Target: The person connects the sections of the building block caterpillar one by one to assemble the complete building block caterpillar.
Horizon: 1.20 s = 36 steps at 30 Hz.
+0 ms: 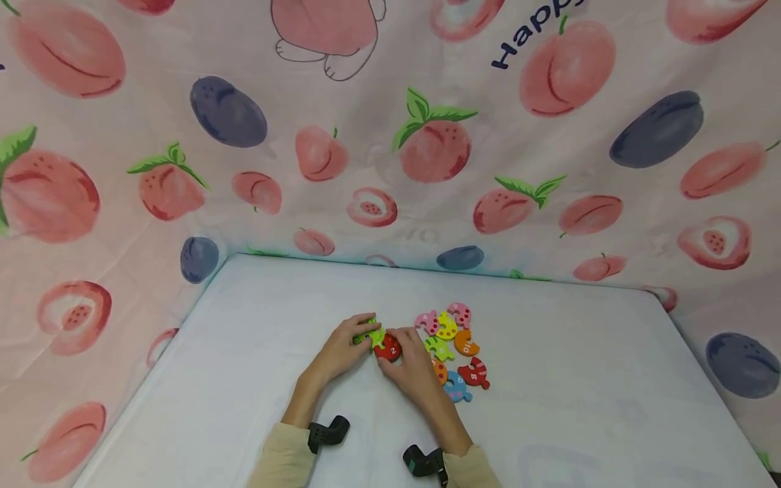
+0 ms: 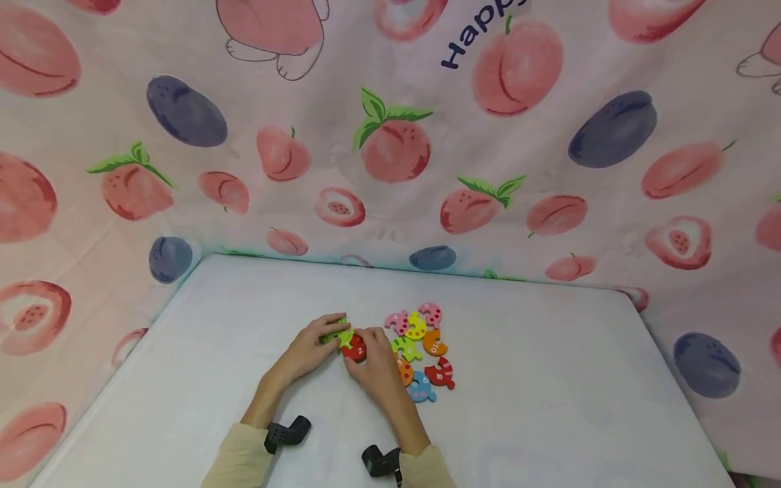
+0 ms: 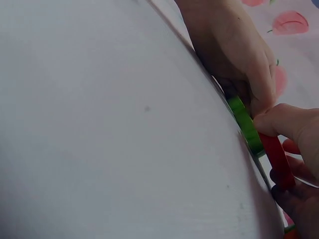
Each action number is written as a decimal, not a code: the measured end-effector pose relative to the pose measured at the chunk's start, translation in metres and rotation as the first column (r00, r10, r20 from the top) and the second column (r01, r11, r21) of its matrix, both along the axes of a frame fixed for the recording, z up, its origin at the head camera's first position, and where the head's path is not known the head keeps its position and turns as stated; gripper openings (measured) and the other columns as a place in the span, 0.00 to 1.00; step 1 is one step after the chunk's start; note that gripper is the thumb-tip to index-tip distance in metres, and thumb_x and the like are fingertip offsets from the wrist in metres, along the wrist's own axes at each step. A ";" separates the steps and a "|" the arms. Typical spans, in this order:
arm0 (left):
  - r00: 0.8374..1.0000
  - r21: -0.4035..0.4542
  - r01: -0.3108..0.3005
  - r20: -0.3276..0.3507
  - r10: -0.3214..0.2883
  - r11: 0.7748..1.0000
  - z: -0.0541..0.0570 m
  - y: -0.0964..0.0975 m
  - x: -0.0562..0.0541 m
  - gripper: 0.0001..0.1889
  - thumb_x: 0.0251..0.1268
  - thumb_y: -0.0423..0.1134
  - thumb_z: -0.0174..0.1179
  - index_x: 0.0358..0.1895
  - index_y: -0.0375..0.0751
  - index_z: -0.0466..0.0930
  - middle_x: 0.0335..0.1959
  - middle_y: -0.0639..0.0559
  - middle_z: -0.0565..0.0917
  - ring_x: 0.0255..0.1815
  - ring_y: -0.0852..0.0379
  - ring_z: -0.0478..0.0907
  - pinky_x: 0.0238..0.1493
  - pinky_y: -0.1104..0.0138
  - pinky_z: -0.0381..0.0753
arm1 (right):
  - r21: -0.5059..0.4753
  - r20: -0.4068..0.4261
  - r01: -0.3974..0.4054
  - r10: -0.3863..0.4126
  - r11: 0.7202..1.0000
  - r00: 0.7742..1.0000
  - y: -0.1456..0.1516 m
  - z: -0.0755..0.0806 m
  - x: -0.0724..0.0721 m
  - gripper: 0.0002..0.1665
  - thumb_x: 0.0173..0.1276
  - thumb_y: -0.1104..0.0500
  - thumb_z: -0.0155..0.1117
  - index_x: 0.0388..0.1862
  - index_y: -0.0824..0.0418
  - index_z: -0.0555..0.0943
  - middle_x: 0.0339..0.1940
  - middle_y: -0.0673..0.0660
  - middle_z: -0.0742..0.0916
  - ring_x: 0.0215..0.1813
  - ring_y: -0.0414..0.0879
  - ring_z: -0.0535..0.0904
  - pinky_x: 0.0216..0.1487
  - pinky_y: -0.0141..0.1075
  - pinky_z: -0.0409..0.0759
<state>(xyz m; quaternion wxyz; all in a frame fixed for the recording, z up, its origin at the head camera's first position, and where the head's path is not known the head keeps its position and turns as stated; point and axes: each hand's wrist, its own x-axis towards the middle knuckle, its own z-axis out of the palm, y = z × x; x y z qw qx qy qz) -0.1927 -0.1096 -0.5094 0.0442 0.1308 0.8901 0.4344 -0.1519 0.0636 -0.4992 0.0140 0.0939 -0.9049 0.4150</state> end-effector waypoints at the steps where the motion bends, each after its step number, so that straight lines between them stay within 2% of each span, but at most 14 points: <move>1: 1.000 0.001 0.000 0.001 0.000 1.000 0.000 0.000 0.000 0.18 0.67 0.36 0.56 0.59 0.48 0.81 0.69 0.54 0.73 0.74 0.48 0.64 0.72 0.48 0.65 | 0.003 0.000 0.003 -0.003 1.000 1.000 0.000 0.000 0.000 0.30 0.61 0.55 0.70 0.62 0.59 0.75 0.55 0.58 0.77 0.55 0.49 0.76 0.58 0.45 0.81; 13: 1.000 0.007 0.008 -0.010 -0.008 1.000 -0.002 0.000 -0.002 0.18 0.67 0.37 0.57 0.59 0.48 0.81 0.68 0.53 0.74 0.73 0.48 0.65 0.72 0.48 0.66 | 0.052 -0.061 0.002 0.002 0.999 0.998 0.000 -0.003 0.001 0.29 0.59 0.56 0.70 0.59 0.62 0.76 0.53 0.59 0.77 0.53 0.49 0.76 0.57 0.45 0.81; 36: 0.999 0.007 0.025 -0.037 -0.025 1.000 -0.001 -0.001 -0.002 0.18 0.66 0.36 0.57 0.59 0.46 0.81 0.68 0.52 0.74 0.73 0.47 0.66 0.72 0.48 0.65 | 0.070 -0.068 -0.011 0.016 0.997 0.998 0.000 -0.004 0.003 0.28 0.58 0.55 0.70 0.57 0.59 0.75 0.52 0.58 0.76 0.53 0.48 0.74 0.54 0.44 0.82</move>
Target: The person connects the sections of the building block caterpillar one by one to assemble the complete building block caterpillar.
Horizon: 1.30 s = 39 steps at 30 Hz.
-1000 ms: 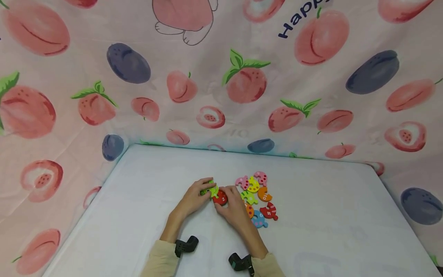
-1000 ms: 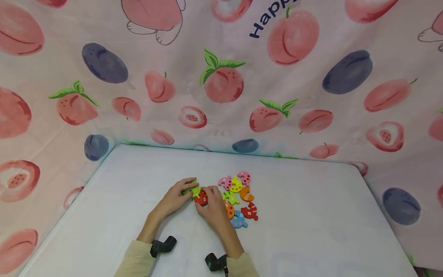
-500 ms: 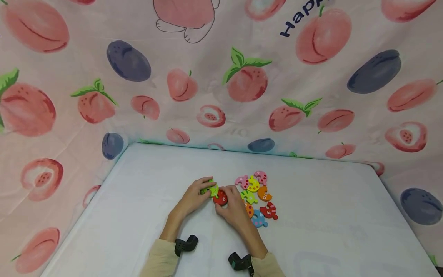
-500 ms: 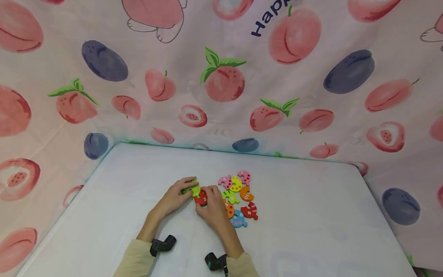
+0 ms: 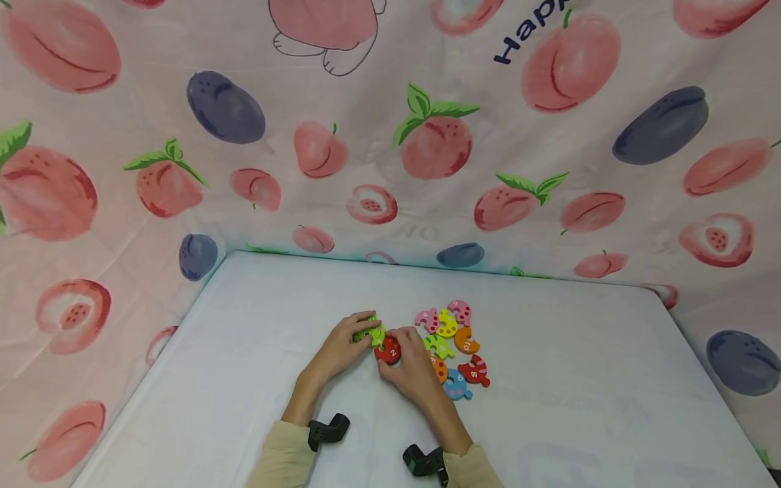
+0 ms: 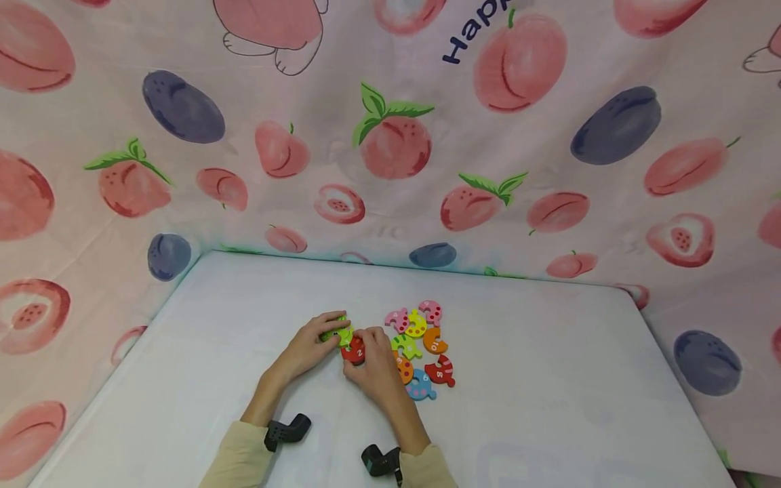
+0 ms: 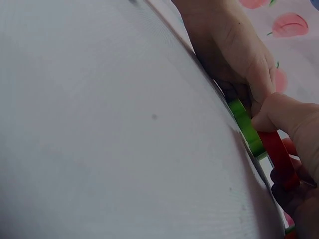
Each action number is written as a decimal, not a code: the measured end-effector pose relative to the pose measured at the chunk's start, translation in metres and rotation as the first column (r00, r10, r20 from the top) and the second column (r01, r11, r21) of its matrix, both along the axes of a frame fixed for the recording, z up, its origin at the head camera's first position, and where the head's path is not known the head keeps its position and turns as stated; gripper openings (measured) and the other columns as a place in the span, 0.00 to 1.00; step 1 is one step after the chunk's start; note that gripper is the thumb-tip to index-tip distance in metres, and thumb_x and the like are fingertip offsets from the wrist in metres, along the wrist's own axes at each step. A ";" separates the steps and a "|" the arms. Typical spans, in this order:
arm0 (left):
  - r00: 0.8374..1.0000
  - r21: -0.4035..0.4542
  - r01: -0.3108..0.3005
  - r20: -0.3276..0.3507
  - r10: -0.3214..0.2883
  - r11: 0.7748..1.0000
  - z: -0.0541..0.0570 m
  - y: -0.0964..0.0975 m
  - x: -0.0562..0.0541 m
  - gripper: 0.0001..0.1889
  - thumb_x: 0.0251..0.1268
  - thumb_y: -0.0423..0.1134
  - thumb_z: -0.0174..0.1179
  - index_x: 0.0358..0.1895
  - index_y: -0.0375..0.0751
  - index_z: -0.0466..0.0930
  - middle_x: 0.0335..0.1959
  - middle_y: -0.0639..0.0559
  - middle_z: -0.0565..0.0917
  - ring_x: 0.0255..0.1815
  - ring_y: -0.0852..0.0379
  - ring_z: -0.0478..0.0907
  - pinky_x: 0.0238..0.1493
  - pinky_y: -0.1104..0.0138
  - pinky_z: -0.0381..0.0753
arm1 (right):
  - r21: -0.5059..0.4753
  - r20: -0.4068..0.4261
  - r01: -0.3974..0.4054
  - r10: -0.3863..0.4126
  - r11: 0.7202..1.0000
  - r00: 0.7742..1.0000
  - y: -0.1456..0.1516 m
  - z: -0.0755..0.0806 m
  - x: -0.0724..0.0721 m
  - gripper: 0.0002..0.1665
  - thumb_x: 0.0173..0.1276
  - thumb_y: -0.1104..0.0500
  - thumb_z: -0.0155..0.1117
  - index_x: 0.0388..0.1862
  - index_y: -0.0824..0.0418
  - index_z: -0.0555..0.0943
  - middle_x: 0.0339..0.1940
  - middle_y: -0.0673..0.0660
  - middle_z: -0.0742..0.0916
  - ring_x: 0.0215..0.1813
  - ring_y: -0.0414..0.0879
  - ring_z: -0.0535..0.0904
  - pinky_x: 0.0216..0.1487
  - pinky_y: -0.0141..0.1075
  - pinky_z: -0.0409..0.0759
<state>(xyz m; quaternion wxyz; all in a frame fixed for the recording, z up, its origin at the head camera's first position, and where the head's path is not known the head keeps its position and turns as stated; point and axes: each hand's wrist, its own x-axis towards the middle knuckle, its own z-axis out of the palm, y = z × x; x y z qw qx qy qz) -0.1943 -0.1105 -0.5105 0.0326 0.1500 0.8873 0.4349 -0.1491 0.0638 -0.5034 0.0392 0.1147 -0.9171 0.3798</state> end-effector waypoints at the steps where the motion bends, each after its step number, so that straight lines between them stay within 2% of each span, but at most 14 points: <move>1: 1.000 0.000 0.000 0.000 0.000 1.000 0.000 0.000 0.000 0.18 0.66 0.36 0.57 0.59 0.46 0.81 0.68 0.52 0.74 0.73 0.47 0.66 0.72 0.48 0.65 | 0.003 0.001 0.001 -0.001 1.000 1.000 0.000 0.000 0.000 0.28 0.57 0.55 0.70 0.57 0.59 0.75 0.52 0.57 0.76 0.53 0.48 0.74 0.54 0.44 0.82; 6: 1.000 0.003 0.000 0.005 0.000 1.000 0.000 0.000 0.000 0.18 0.66 0.36 0.58 0.59 0.47 0.81 0.68 0.53 0.74 0.73 0.47 0.65 0.72 0.48 0.65 | 0.005 0.006 0.010 -0.010 1.000 1.000 0.000 0.001 0.000 0.29 0.56 0.55 0.70 0.56 0.59 0.74 0.51 0.57 0.76 0.52 0.47 0.73 0.52 0.42 0.82; 13: 1.000 -0.002 0.002 0.008 -0.002 1.000 -0.002 0.000 -0.001 0.18 0.66 0.36 0.57 0.59 0.48 0.80 0.68 0.53 0.74 0.73 0.47 0.65 0.72 0.48 0.65 | -0.023 0.002 0.033 -0.033 0.999 0.999 -0.001 0.000 0.000 0.28 0.58 0.55 0.70 0.57 0.60 0.75 0.52 0.58 0.76 0.53 0.49 0.74 0.54 0.44 0.82; 23: 1.000 -0.009 0.006 0.004 -0.006 1.000 -0.002 0.000 -0.001 0.18 0.68 0.39 0.59 0.59 0.48 0.80 0.68 0.52 0.74 0.73 0.47 0.65 0.72 0.48 0.65 | -0.023 0.013 0.006 -0.006 1.000 1.000 -0.001 0.000 0.001 0.28 0.58 0.56 0.70 0.57 0.60 0.75 0.53 0.58 0.76 0.54 0.49 0.74 0.55 0.45 0.82; 30: 1.000 -0.033 0.013 -0.016 -0.013 0.999 -0.002 0.000 -0.001 0.18 0.67 0.41 0.60 0.59 0.47 0.80 0.68 0.51 0.74 0.73 0.47 0.66 0.72 0.48 0.65 | -0.026 -0.002 0.039 -0.039 0.999 0.999 -0.002 0.000 0.001 0.29 0.59 0.53 0.71 0.57 0.60 0.75 0.51 0.58 0.76 0.53 0.48 0.74 0.54 0.44 0.82; 39: 1.000 -0.032 0.015 -0.026 -0.016 0.999 -0.001 0.000 -0.002 0.17 0.67 0.42 0.60 0.58 0.47 0.81 0.67 0.50 0.75 0.72 0.46 0.66 0.72 0.48 0.65 | -0.033 -0.002 0.055 -0.055 0.998 0.998 -0.001 -0.001 -0.002 0.29 0.60 0.55 0.71 0.59 0.60 0.74 0.53 0.58 0.76 0.54 0.48 0.74 0.56 0.44 0.82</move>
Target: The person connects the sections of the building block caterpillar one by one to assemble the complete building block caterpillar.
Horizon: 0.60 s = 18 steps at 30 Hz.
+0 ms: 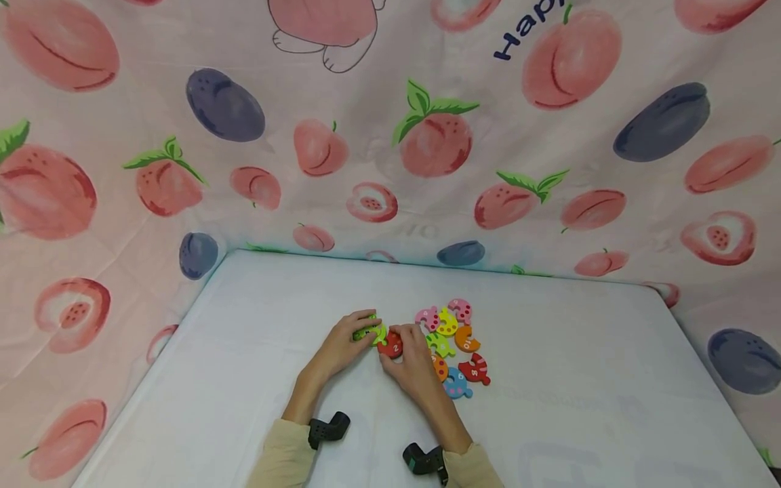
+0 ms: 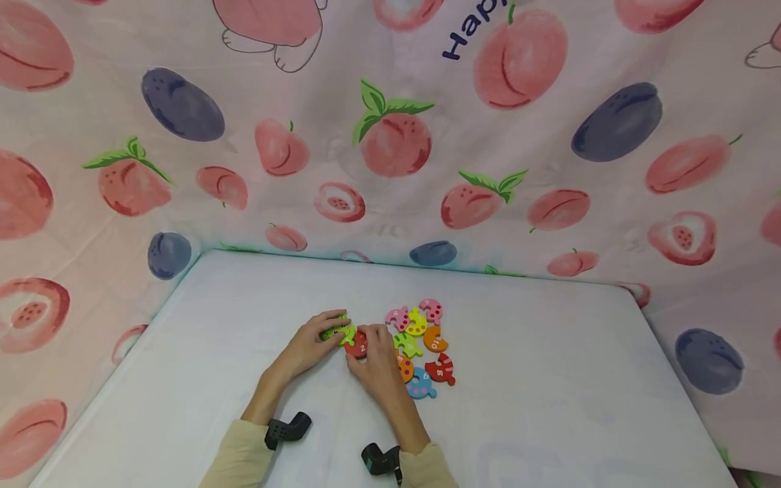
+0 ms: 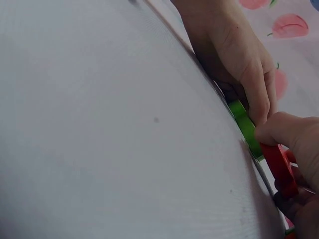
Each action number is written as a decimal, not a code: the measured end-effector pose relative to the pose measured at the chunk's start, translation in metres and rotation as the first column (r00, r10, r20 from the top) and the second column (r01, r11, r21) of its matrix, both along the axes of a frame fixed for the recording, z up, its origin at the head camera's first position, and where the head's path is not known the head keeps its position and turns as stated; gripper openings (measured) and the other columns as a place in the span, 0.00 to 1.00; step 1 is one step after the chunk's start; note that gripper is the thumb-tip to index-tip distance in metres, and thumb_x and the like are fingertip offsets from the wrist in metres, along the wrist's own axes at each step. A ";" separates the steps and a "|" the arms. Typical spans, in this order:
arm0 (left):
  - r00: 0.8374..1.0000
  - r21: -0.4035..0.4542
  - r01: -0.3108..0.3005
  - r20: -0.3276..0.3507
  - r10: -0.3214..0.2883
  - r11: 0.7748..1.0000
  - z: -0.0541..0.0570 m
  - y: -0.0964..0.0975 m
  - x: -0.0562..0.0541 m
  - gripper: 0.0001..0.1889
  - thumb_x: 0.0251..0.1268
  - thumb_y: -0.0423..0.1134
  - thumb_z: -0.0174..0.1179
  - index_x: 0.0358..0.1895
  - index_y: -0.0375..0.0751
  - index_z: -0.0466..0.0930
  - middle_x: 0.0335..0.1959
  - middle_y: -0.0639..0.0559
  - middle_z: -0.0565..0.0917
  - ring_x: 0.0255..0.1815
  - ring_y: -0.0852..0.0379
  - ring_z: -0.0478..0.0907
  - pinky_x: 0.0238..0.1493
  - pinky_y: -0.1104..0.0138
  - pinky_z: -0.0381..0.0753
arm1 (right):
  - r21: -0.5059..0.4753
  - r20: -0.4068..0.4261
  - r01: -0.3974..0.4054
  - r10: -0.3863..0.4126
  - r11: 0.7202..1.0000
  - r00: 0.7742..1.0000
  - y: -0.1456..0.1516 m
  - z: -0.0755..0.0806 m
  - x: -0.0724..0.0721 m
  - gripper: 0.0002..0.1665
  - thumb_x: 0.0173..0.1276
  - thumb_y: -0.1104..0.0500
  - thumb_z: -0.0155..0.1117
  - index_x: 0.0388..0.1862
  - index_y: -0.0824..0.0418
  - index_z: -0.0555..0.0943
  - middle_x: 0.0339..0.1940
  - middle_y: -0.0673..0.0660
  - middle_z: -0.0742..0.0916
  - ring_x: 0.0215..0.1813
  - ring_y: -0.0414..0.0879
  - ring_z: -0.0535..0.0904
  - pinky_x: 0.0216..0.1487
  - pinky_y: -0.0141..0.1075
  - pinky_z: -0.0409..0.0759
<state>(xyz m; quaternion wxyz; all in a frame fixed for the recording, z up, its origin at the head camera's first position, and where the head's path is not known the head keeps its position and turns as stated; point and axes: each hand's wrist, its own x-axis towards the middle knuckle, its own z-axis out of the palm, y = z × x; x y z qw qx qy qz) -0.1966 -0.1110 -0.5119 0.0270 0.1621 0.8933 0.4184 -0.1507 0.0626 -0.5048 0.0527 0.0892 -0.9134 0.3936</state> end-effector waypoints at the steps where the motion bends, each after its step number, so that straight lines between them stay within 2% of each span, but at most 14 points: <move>1: 1.000 0.002 -0.001 -0.001 0.001 1.000 0.000 0.000 0.000 0.17 0.67 0.42 0.60 0.58 0.47 0.81 0.67 0.50 0.75 0.72 0.46 0.66 0.72 0.48 0.65 | -0.005 0.000 -0.003 0.003 1.000 1.000 0.000 0.000 0.000 0.29 0.60 0.55 0.71 0.60 0.60 0.74 0.53 0.59 0.76 0.54 0.49 0.74 0.56 0.45 0.82; 9: 1.000 0.002 -0.003 -0.014 0.003 1.000 0.001 0.000 0.001 0.17 0.66 0.41 0.61 0.58 0.46 0.81 0.67 0.49 0.76 0.72 0.46 0.67 0.71 0.47 0.66 | 0.019 -0.019 -0.031 0.031 0.999 0.999 0.000 -0.001 0.000 0.30 0.61 0.56 0.71 0.61 0.61 0.75 0.55 0.59 0.77 0.56 0.50 0.75 0.59 0.45 0.81; 18: 1.000 0.000 -0.010 0.010 0.010 1.000 0.001 0.001 0.000 0.17 0.67 0.41 0.60 0.58 0.46 0.81 0.67 0.50 0.75 0.72 0.46 0.67 0.72 0.47 0.65 | 0.020 -0.017 -0.037 0.037 0.999 0.999 0.000 -0.001 0.000 0.30 0.62 0.56 0.70 0.61 0.61 0.75 0.57 0.59 0.77 0.57 0.52 0.76 0.60 0.46 0.80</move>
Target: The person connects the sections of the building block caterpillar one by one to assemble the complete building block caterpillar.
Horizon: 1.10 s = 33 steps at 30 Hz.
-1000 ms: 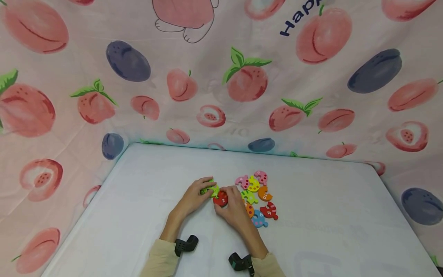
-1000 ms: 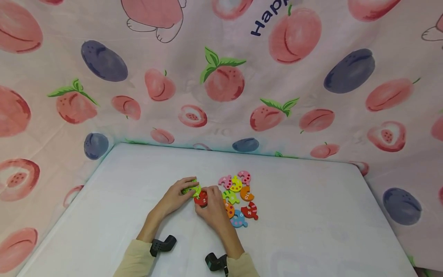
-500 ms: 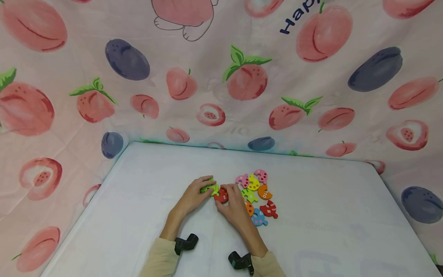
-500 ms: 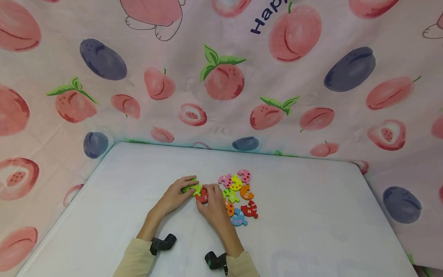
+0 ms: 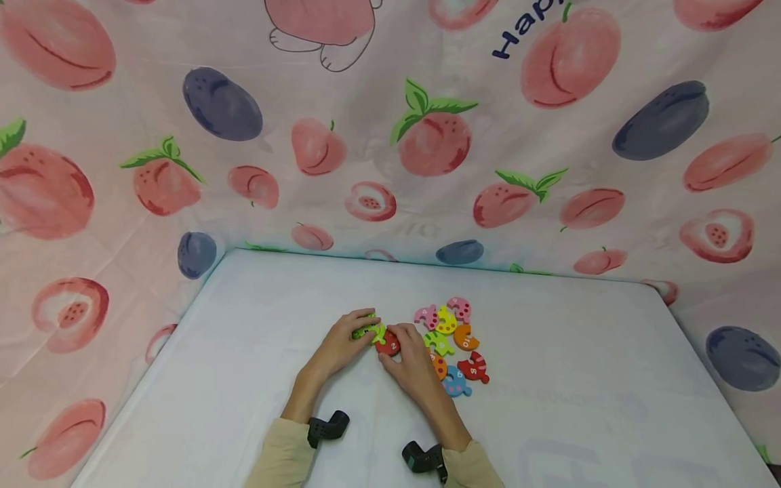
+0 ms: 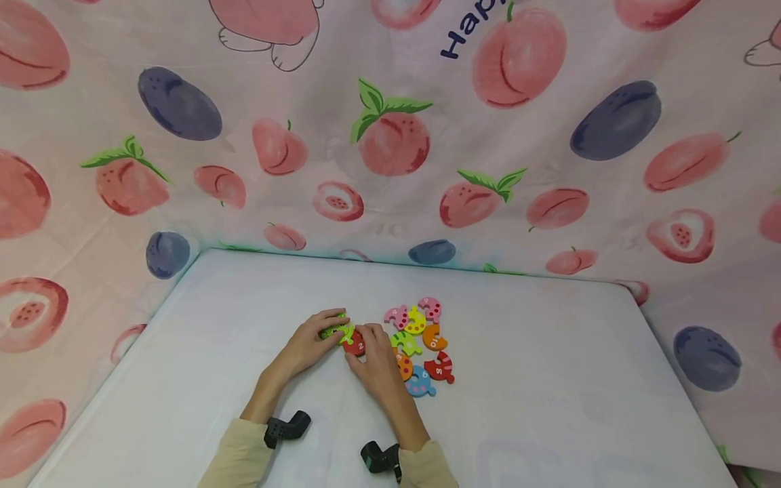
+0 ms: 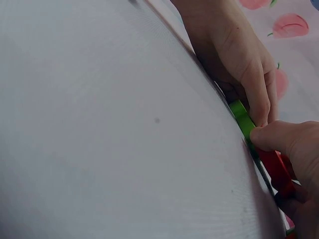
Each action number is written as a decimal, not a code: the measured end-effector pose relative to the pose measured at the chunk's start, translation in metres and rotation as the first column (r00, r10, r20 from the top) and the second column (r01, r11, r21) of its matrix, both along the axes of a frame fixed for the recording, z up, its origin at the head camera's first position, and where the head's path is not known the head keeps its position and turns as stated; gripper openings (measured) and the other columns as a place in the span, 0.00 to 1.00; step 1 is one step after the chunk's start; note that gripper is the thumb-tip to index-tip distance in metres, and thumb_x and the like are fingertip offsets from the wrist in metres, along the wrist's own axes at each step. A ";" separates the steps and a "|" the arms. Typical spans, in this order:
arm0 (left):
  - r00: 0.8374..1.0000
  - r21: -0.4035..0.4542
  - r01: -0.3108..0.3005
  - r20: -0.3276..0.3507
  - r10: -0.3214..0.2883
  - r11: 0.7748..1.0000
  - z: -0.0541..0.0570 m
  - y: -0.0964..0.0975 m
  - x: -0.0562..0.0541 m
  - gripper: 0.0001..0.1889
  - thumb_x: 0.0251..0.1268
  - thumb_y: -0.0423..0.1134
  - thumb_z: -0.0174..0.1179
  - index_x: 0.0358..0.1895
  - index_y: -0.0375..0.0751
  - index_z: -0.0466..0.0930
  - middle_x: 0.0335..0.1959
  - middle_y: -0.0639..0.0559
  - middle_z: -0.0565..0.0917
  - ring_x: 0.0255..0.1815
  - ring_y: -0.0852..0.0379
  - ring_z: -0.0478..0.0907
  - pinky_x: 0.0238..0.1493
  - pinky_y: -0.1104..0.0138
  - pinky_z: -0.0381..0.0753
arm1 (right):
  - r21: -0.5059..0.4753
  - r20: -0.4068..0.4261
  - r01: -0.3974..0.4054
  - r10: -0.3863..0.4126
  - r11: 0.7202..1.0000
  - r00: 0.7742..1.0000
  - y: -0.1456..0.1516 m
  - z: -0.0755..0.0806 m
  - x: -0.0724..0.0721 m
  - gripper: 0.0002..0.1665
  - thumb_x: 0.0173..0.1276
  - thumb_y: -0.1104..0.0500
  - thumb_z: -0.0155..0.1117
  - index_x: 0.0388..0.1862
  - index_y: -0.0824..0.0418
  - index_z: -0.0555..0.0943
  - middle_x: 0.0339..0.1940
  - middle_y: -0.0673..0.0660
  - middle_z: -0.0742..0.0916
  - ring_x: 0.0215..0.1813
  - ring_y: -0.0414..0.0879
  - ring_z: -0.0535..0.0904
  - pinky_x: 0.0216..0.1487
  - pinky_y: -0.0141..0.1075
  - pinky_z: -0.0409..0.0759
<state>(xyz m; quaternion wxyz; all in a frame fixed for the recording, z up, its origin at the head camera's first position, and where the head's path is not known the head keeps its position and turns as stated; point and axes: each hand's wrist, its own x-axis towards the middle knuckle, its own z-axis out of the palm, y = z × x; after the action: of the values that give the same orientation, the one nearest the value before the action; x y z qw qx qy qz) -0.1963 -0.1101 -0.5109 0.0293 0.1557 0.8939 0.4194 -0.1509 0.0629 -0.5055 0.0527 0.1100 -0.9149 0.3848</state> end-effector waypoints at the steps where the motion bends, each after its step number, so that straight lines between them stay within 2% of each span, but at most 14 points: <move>1: 1.000 0.002 -0.001 -0.001 0.001 1.000 0.000 0.000 0.000 0.17 0.67 0.41 0.60 0.58 0.46 0.81 0.67 0.50 0.75 0.72 0.46 0.66 0.72 0.47 0.65 | 0.003 -0.003 -0.002 0.002 1.000 1.000 0.000 0.000 0.000 0.29 0.62 0.56 0.70 0.61 0.61 0.75 0.57 0.59 0.78 0.57 0.52 0.76 0.60 0.46 0.80; 13: 1.000 0.007 -0.004 -0.011 0.004 1.000 -0.001 0.000 0.001 0.17 0.67 0.41 0.61 0.58 0.47 0.81 0.67 0.51 0.75 0.72 0.47 0.67 0.71 0.47 0.65 | 0.030 -0.019 -0.017 0.017 0.999 1.000 0.001 -0.001 0.000 0.29 0.62 0.54 0.70 0.61 0.62 0.75 0.57 0.59 0.78 0.57 0.52 0.76 0.59 0.46 0.81; 20: 1.000 0.000 -0.009 -0.005 0.009 1.000 -0.001 0.000 0.001 0.17 0.67 0.42 0.61 0.58 0.47 0.81 0.67 0.51 0.75 0.72 0.47 0.67 0.72 0.48 0.65 | 0.114 -0.029 -0.002 0.005 0.993 1.000 0.002 -0.001 0.000 0.30 0.61 0.53 0.71 0.61 0.60 0.76 0.56 0.58 0.80 0.57 0.51 0.76 0.58 0.46 0.81; 33: 1.000 0.011 -0.007 0.001 0.007 1.000 -0.001 0.000 0.001 0.17 0.67 0.42 0.61 0.58 0.47 0.81 0.67 0.51 0.75 0.72 0.47 0.66 0.72 0.46 0.65 | 0.191 -0.039 0.021 -0.013 0.981 0.999 0.001 0.000 -0.001 0.31 0.60 0.50 0.71 0.61 0.58 0.77 0.56 0.57 0.80 0.57 0.50 0.76 0.57 0.44 0.81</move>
<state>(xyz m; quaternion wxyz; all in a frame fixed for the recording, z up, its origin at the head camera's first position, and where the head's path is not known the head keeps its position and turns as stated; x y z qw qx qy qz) -0.1955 -0.1103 -0.5116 0.0276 0.1522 0.8922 0.4243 -0.1520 0.0643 -0.5052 0.0621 0.1139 -0.9474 0.2926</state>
